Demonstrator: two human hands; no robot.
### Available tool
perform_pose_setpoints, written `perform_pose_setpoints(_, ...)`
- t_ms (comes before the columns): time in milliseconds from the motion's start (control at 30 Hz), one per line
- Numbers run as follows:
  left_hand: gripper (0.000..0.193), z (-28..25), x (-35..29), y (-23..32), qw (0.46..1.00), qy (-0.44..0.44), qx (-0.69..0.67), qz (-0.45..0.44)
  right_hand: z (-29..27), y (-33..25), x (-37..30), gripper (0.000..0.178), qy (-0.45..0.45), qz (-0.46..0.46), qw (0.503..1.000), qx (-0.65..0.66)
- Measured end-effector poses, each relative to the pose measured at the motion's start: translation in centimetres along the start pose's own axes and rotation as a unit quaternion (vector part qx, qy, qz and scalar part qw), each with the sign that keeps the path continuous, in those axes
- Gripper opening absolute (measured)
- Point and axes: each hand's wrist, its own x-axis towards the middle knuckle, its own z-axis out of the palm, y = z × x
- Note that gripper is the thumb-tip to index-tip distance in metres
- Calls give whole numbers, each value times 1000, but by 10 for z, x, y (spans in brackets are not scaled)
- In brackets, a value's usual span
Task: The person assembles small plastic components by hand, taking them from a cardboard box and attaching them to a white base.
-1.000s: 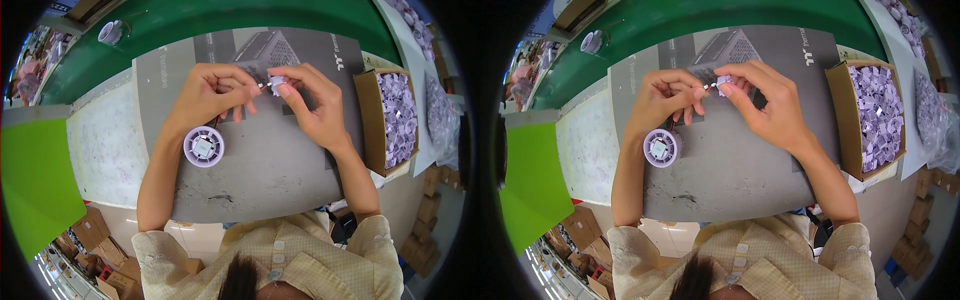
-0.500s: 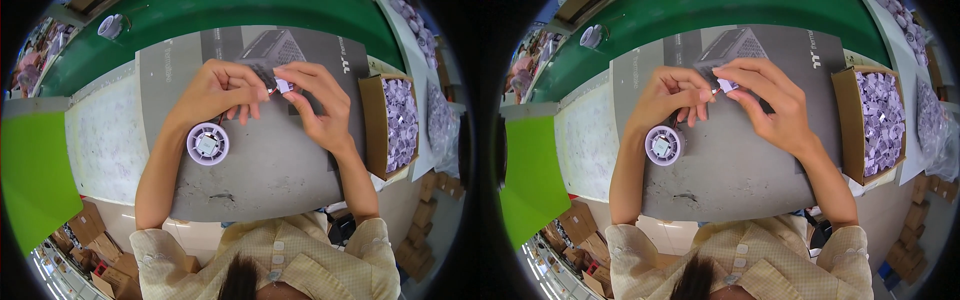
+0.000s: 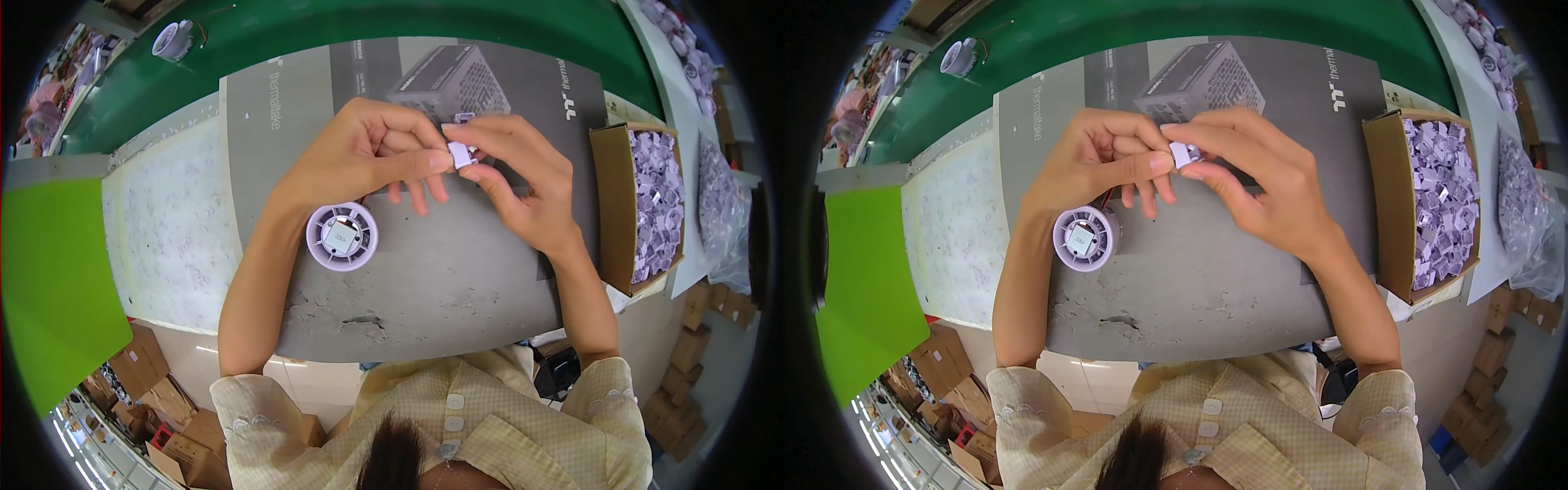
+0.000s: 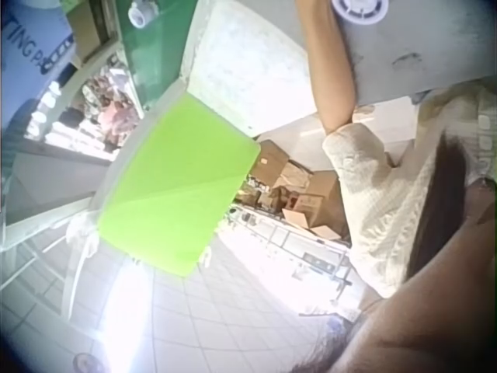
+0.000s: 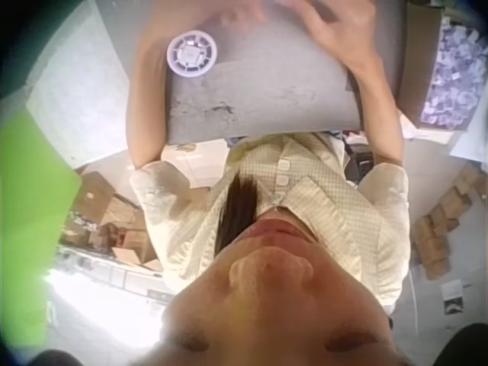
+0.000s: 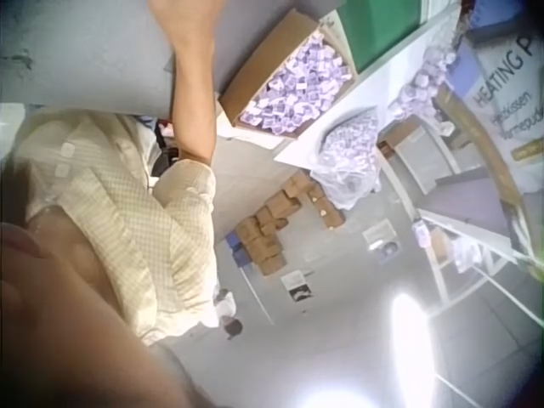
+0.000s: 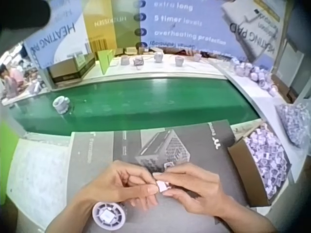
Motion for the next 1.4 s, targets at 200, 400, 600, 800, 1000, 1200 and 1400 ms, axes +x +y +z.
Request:
perform_pose_setpoints(200, 22, -6, -1, -2, 1000, -1, 24, -17, 3, -4, -1, 40, 15, 4, 1000, 24)
perform_pose_setpoints(400, 24, -50, -22, 8, 970, -59, 221, -79, 1, -2, -5, 33, -79, -28, 996, -43)
perform_pose_setpoints(600, 15, -38, -14, 11, 955, -103, 263, -95, 8, 1, -10, 28, -83, -63, 990, -92)
perform_pose_setpoints(800, 23, -43, -22, 13, 965, -61, 188, -173, 17, -2, -12, 32, -95, -59, 987, -112)
perform_pose_setpoints(1000, 97, -68, -57, 37, 933, -141, 326, -52, 26, 2, -22, 50, -115, -71, 979, -151)
perform_pose_setpoints(1200, 86, -40, -38, 23, 890, -231, 393, 10, 36, -5, -22, 58, -100, -84, 977, -169)
perform_pose_setpoints(1400, 74, -41, -39, 22, 910, -72, 406, 53, 36, -6, -23, 64, -66, -63, 988, -124)
